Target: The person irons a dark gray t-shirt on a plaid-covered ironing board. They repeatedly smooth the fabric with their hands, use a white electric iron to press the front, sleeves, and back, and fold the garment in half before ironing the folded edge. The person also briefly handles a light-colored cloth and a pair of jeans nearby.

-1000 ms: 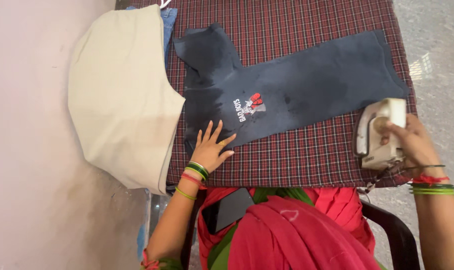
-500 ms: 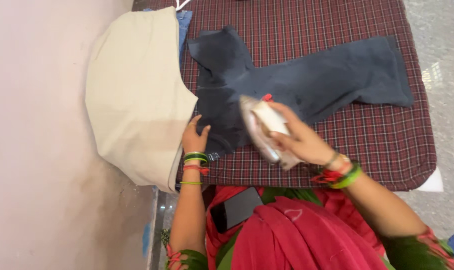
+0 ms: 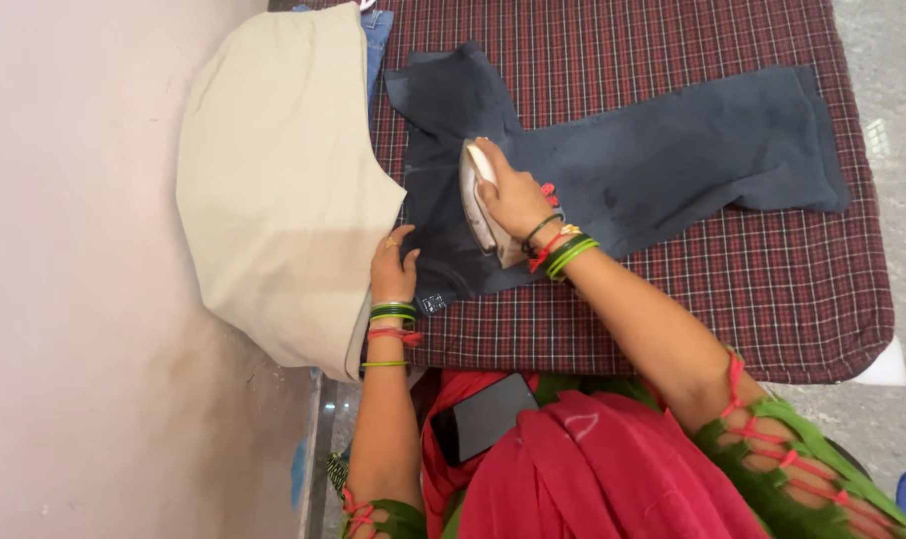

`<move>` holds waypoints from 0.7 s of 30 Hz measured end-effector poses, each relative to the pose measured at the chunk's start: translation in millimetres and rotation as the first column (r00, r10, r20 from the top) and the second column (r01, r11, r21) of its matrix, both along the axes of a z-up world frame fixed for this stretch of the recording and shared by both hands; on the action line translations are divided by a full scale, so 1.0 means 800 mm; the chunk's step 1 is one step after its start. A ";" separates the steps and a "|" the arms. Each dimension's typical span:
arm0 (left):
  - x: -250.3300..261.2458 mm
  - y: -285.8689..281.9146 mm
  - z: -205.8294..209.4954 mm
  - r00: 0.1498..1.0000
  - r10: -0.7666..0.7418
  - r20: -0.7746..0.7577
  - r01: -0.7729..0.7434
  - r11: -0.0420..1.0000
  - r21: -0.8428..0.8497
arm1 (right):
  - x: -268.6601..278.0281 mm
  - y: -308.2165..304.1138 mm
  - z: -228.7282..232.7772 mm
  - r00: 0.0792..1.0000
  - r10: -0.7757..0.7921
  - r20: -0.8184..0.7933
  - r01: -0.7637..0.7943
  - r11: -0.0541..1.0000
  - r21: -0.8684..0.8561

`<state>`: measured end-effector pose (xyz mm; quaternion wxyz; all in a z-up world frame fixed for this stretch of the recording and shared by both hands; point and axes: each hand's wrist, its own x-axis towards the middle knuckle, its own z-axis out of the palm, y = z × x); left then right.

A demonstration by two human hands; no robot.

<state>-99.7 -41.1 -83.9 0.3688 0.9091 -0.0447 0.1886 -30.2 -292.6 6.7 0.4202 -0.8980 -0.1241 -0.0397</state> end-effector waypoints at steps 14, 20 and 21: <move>-0.009 -0.018 0.035 0.969 0.051 -0.240 -0.049 0.999 0.015 | -0.081 -0.075 0.021 0.994 -0.019 -0.110 0.019 1.000 -0.002; -0.002 0.012 -0.020 0.974 0.049 -0.220 -0.107 0.960 -0.261 | -0.069 -0.142 -0.027 0.986 -0.108 0.127 0.051 0.922 0.383; -0.001 0.014 -0.027 0.959 0.065 -0.277 -0.154 0.937 -0.314 | -0.075 -0.173 -0.044 0.959 -0.283 0.000 0.242 0.822 0.515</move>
